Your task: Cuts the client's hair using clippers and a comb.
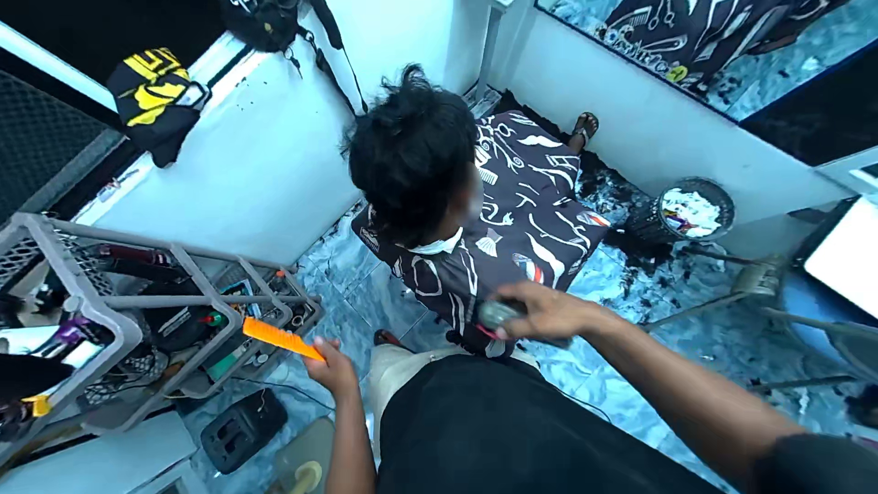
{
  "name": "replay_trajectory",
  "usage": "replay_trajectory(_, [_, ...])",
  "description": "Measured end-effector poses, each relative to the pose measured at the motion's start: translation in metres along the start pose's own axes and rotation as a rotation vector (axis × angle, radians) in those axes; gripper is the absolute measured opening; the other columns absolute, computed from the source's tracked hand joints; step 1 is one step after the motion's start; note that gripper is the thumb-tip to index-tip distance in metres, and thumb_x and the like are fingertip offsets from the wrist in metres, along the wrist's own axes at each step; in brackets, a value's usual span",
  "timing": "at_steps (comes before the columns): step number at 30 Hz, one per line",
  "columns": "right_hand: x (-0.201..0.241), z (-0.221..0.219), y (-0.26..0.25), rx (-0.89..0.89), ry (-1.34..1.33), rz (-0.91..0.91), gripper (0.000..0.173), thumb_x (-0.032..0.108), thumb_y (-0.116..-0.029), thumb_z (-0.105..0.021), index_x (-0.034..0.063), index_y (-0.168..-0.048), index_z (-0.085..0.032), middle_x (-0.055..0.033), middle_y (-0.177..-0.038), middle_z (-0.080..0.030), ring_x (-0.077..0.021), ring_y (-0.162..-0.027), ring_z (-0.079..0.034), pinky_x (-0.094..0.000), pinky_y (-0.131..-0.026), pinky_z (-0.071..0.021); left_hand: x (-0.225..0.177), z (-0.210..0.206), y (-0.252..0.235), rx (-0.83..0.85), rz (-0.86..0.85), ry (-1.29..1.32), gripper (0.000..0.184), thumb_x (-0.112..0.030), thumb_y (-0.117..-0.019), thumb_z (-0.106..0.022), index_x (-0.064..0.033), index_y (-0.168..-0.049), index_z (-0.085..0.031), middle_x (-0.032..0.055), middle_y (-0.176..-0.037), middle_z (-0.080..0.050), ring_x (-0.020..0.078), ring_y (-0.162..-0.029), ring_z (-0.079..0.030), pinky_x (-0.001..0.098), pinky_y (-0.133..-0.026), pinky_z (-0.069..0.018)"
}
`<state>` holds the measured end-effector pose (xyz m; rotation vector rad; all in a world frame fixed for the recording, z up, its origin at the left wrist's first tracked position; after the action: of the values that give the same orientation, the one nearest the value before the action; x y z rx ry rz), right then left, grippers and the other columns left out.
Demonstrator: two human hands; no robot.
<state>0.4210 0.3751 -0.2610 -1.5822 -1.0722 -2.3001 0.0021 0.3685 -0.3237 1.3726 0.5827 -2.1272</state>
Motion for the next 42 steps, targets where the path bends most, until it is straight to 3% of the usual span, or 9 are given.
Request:
replay_trajectory(5, [-0.01, -0.055, 0.036, -0.153, -0.521, -0.002, 0.052, 0.043, -0.0823, -0.083, 0.0108, -0.12, -0.067, -0.0036, -0.091, -0.073, -0.0138, -0.071, -0.07, -0.0318, -0.062, -0.0615, -0.162, -0.088, -0.108, 0.372, -0.573, 0.341, 0.019, -0.017, -0.0995, -0.066, -0.006, -0.09, -0.054, 0.0024, -0.091, -0.069, 0.0124, -0.084, -0.07, 0.0344, -0.078, -0.0603])
replay_trajectory(9, [0.017, -0.121, 0.01, -0.467, -0.76, -0.03, 0.05, 0.034, -0.0831, -0.081, 0.008, -0.122, -0.064, -0.0067, -0.095, -0.073, -0.0183, -0.076, -0.071, -0.036, -0.067, -0.0624, -0.292, -0.154, -0.096, 0.948, -0.979, 0.144, 0.053, -0.032, -0.0921, -0.077, 0.0052, -0.124, -0.056, 0.019, -0.15, -0.051, 0.0273, -0.129, -0.059, 0.0444, -0.104, -0.0518])
replay_trajectory(11, [0.031, -0.149, -0.011, -0.632, -0.705, -0.082, 0.051, 0.029, -0.0841, -0.08, 0.0035, -0.125, -0.062, -0.0095, -0.101, -0.073, -0.0199, -0.084, -0.072, -0.0391, -0.076, -0.0629, -0.33, -0.18, -0.07, 1.087, -1.252, -0.029, 0.058, -0.042, -0.0882, -0.08, 0.0054, -0.113, -0.059, 0.0217, -0.16, -0.039, 0.0351, -0.146, -0.043, 0.0501, -0.114, -0.0448])
replay_trajectory(13, [0.042, -0.172, -0.031, -0.726, -0.526, -0.138, 0.055, 0.03, -0.0823, -0.081, 0.0036, -0.127, -0.062, -0.0097, -0.11, -0.072, -0.0171, -0.095, -0.071, -0.0382, -0.087, -0.0603, -0.343, -0.207, -0.051, 1.202, -1.44, -0.191, 0.057, -0.042, -0.084, -0.083, 0.0029, -0.109, -0.058, 0.0219, -0.165, -0.029, 0.0452, -0.151, -0.031, 0.0586, -0.115, -0.0403])
replay_trajectory(19, [0.055, -0.206, -0.051, -0.869, -0.128, -0.22, 0.059, 0.038, -0.0849, -0.079, 0.0066, -0.132, -0.063, -0.0147, -0.127, -0.066, -0.0281, -0.118, -0.063, -0.0497, -0.105, -0.0491, -0.346, -0.225, -0.031, 1.369, -1.587, -0.359, 0.076, -0.03, -0.0801, -0.089, 0.0035, -0.135, -0.048, 0.0245, -0.162, -0.031, 0.0459, -0.137, -0.049, 0.063, -0.106, -0.0474])
replay_trajectory(25, [0.063, -0.165, -0.059, -0.919, -0.054, -0.174, 0.055, 0.032, -0.0852, -0.079, 0.0048, -0.13, -0.064, -0.0176, -0.129, -0.062, -0.0326, -0.118, -0.062, -0.0541, -0.1, -0.0514, -0.359, -0.252, -0.018, 1.41, -1.581, -0.447, 0.097, -0.027, -0.08, -0.09, -0.0013, -0.153, -0.032, 0.0293, -0.149, -0.046, 0.0499, -0.123, -0.059, 0.0705, -0.097, -0.0485])
replay_trajectory(32, [0.092, -0.101, -0.101, -0.899, 0.208, -0.148, 0.042, 0.027, -0.0881, -0.075, 0.0089, -0.125, -0.067, -0.0072, -0.165, -0.033, -0.0267, -0.098, -0.07, -0.0495, -0.08, -0.0602, -0.388, -0.308, 0.016, 1.502, -1.59, -0.829, 0.075, -0.039, -0.0834, -0.086, 0.0015, -0.132, -0.045, 0.0314, -0.108, -0.064, 0.0524, -0.102, -0.064, 0.0739, -0.087, -0.0482])
replay_trajectory(38, [0.107, -0.055, -0.125, -1.063, 0.351, -0.249, 0.039, 0.022, -0.0837, -0.077, 0.0063, -0.118, -0.069, -0.0096, -0.17, -0.022, -0.0292, -0.093, -0.071, -0.05, -0.073, -0.061, -0.401, -0.342, 0.057, 1.579, -1.822, -0.862, 0.077, -0.051, -0.0818, -0.083, -0.0014, -0.129, -0.049, 0.0282, -0.107, -0.065, 0.0493, -0.102, -0.065, 0.0736, -0.085, -0.0484])
replay_trajectory(42, [0.098, -0.06, -0.132, -1.138, 0.279, -0.421, 0.041, 0.025, -0.0828, -0.079, 0.0065, -0.118, -0.068, -0.0093, -0.164, -0.034, -0.0298, -0.094, -0.071, -0.0506, -0.074, -0.0613, -0.402, -0.346, 0.074, 1.61, -1.904, -0.832, 0.077, -0.053, -0.0805, -0.083, -0.002, -0.128, -0.05, 0.0273, -0.109, -0.065, 0.0485, -0.104, -0.064, 0.0726, -0.085, -0.048])
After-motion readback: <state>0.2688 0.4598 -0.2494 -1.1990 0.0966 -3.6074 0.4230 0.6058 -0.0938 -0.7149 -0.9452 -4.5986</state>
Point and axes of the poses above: each hand's wrist, its own y-axis away from the middle knuckle, its own z-axis out of the back of the hand, x = y × z, the point moved 9 cm from there along -y, towards the middle knuckle
